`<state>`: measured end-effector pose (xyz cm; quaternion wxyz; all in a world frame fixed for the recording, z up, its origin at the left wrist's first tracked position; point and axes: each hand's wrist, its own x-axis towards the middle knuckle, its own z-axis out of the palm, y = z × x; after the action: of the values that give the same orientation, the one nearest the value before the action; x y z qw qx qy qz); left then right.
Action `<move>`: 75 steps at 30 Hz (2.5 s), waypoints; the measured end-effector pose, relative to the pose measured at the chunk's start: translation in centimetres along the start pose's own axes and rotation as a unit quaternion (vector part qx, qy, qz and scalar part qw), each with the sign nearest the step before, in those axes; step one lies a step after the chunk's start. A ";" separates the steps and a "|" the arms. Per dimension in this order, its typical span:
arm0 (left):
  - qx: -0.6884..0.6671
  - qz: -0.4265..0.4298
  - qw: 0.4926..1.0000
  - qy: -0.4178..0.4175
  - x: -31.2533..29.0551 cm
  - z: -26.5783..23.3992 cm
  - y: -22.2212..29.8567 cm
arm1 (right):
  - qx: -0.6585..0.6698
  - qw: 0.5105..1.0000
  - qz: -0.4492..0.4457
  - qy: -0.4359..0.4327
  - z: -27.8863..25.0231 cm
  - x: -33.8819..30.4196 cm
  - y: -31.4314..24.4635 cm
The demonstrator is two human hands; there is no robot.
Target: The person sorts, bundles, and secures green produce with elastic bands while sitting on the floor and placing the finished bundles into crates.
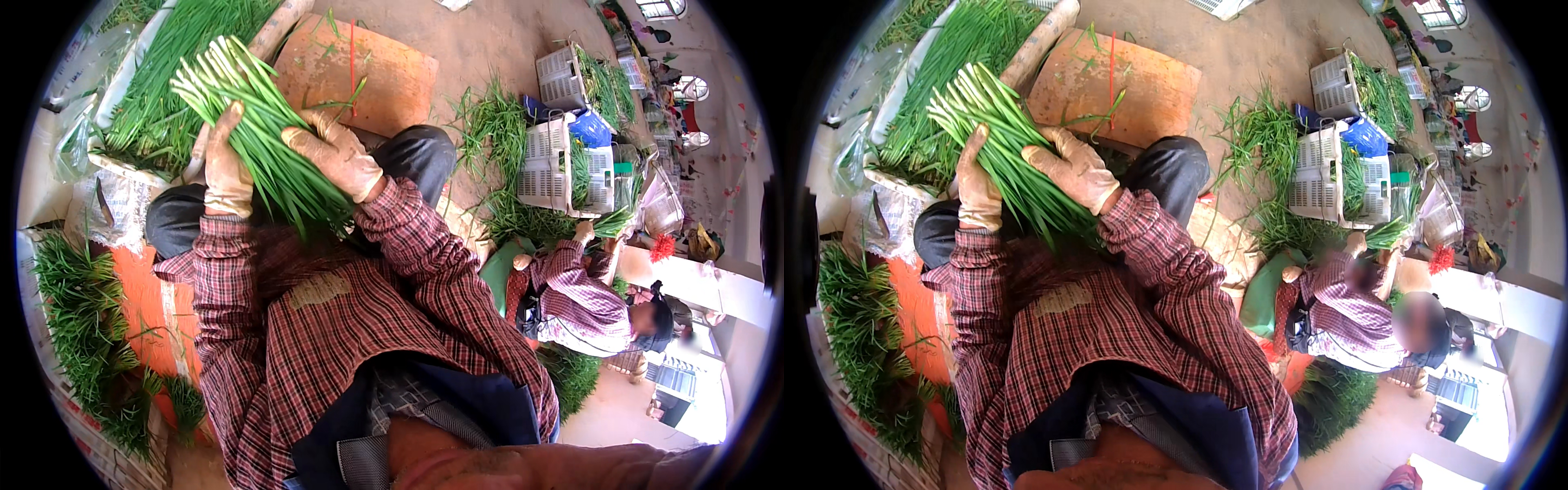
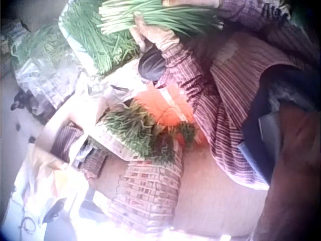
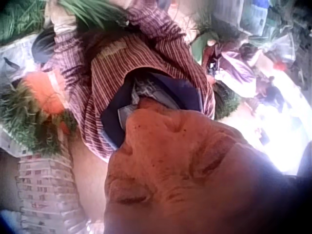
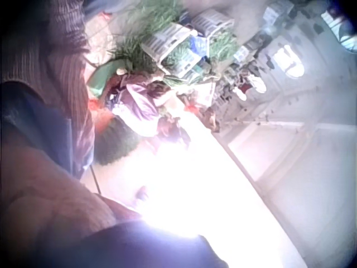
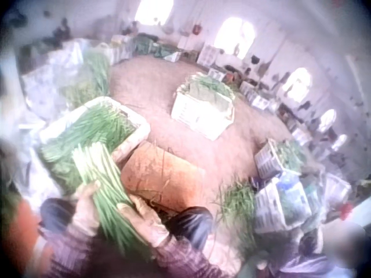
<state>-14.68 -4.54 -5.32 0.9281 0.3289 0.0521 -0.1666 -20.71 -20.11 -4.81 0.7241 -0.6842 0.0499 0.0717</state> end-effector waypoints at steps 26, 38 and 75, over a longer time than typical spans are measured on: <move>0.035 -0.017 0.992 -0.119 -1.0 -0.6 -2.2 | -0.274 0.955 -0.102 0.043 -2.5 -0.9 -3.0; -0.024 -0.216 0.952 -0.214 -1.9 -0.4 -2.5 | -0.063 0.978 -0.142 -0.139 -1.5 4.2 -6.6; 0.132 -0.229 0.949 -0.174 -0.7 1.2 -2.9 | -0.111 0.990 -0.076 -0.029 -2.8 7.5 -6.8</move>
<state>-16.33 -7.21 -5.97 0.8079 0.3940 -0.0586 -0.4343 -12.03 -22.97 0.46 0.6483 -0.7596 -0.0319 0.0414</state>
